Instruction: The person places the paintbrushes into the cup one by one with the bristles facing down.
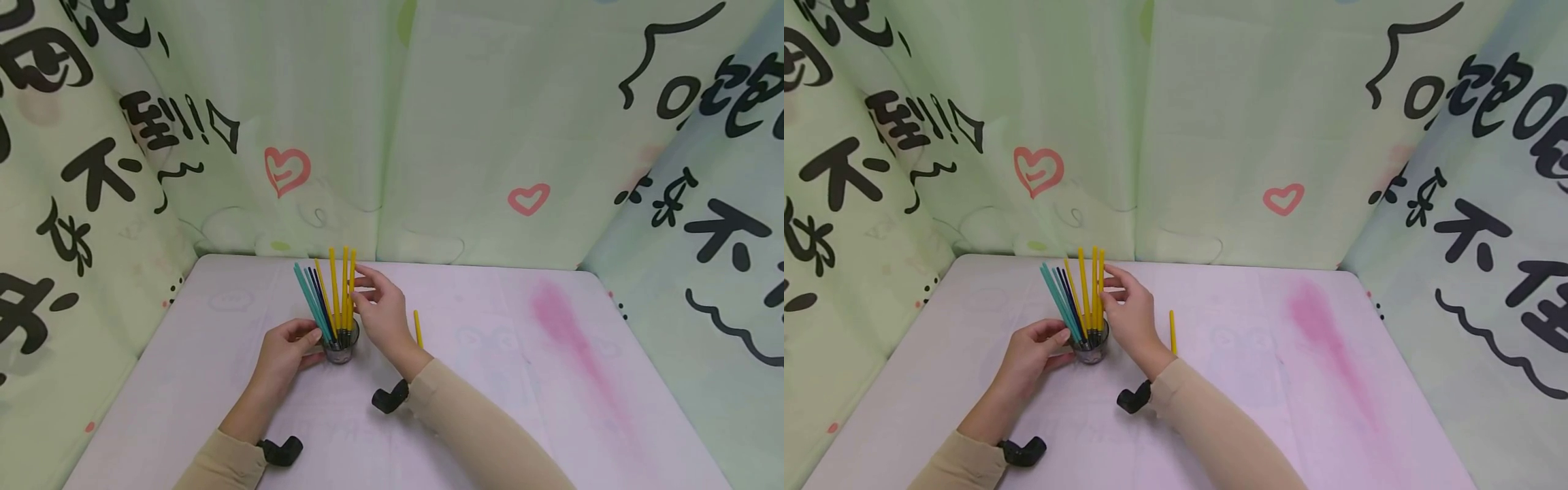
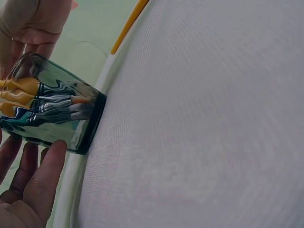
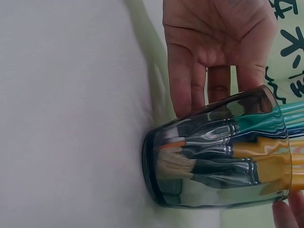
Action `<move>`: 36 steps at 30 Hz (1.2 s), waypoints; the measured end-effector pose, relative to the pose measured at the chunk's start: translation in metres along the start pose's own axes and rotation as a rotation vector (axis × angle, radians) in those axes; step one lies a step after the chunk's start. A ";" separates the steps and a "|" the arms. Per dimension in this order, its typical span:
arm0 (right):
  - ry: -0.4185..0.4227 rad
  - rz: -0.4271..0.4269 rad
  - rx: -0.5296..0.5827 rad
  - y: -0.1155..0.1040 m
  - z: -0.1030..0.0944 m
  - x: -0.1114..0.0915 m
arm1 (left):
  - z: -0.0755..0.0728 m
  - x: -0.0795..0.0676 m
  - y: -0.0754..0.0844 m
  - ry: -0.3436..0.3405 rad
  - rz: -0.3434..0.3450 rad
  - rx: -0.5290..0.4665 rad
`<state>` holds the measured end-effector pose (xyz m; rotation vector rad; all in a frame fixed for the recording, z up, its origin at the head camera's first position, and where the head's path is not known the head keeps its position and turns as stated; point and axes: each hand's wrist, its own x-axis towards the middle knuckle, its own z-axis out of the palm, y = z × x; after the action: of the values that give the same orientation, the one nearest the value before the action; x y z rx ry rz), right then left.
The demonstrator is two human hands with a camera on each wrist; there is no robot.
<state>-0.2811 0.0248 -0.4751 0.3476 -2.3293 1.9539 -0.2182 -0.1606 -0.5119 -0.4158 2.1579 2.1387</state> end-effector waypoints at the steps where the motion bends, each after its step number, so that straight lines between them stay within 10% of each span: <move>1: -0.008 0.010 -0.007 0.000 -0.001 -0.001 | 0.000 0.000 0.000 0.000 -0.001 -0.002; 36: 0.063 0.296 -0.158 0.031 -0.090 -0.020 | 0.000 0.000 -0.001 -0.017 0.006 -0.010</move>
<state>-0.2765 0.1203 -0.4930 -0.0746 -2.5965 1.8417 -0.2182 -0.1609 -0.5125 -0.3914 2.1437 2.1487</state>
